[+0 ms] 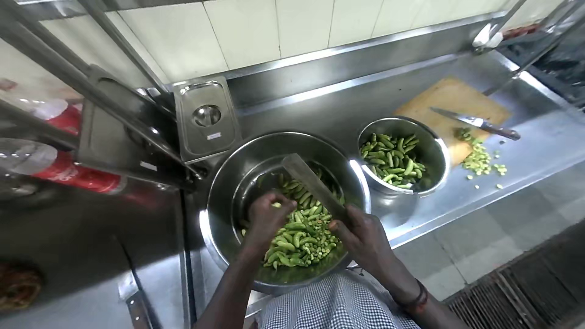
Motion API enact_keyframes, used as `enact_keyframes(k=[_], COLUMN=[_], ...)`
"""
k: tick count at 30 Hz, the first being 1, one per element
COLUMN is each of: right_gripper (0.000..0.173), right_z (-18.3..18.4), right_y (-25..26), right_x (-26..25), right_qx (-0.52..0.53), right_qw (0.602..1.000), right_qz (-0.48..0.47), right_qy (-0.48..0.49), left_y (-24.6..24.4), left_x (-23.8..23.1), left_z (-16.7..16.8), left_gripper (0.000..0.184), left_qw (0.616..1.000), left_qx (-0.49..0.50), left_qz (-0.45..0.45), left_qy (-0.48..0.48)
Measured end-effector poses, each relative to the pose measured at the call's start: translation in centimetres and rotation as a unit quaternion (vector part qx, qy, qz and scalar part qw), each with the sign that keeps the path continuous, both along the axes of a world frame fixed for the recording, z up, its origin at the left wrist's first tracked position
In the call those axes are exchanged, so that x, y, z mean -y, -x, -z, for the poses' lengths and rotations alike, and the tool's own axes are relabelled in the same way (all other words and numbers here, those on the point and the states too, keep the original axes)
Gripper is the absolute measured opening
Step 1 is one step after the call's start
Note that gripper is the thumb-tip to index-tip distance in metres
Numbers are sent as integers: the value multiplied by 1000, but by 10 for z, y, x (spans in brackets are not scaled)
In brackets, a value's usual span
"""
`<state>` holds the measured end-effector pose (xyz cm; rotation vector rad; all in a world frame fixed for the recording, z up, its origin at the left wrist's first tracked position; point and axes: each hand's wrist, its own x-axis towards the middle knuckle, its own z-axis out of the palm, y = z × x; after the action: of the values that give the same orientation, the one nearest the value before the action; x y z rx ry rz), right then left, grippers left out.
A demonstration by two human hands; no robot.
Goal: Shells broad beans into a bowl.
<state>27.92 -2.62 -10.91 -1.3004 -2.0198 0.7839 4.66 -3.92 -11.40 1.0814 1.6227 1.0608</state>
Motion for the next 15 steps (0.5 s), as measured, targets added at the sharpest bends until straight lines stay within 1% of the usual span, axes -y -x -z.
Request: enact_keyframes(k=[1, 2, 3, 4, 5, 6, 7, 8, 10, 11, 13, 15], right_gripper=[53, 54, 54, 55, 55, 54, 53, 52, 51, 51, 51, 48], right_z=[0, 0, 0, -1, -1, -1, -1, 0, 1, 1, 1, 2], right_y=[-1, -2, -2, -3, -4, -5, -6, -7, -7, -7, -7, -8], right_x=[0, -1, -1, -1, -1, -1, -1, -1, -1, -1, -3, -4], right_qx=[1, 2, 2, 1, 0, 3, 3, 2, -11, -20, -42, -58], right_qw=[1000, 1000, 1000, 1000, 1000, 1000, 1000, 1000, 1000, 999, 997, 995], right_qz=[2, 4, 7, 7, 9, 11, 12, 12, 12, 11, 9, 6], right_qy=[3, 1, -2, -4, -5, -7, -4, 1, 17, 32, 57, 81], left_y=[0, -3, -7, -10, -13, -15, -16, -16, -12, -9, -3, -2], left_x=[-2, -4, -4, -5, -7, -9, -11, -12, -14, -14, -12, -6], left_z=[4, 10, 20, 30, 40, 46, 48, 48, 45, 42, 34, 23], left_gripper=[16, 18, 21, 23, 24, 23, 22, 21, 22, 23, 22, 18], left_qw=[989, 960, 923, 886, 857, 838, 830, 828, 843, 863, 920, 960], left_qx=[-131, -242, -330, -392, -430, -450, -457, -459, -438, -407, -303, -198], left_qz=[69, 129, 181, 224, 253, 270, 275, 275, 269, 261, 229, 188], left_qy=[25, 55, 80, 108, 131, 151, 162, 166, 158, 144, 99, 57])
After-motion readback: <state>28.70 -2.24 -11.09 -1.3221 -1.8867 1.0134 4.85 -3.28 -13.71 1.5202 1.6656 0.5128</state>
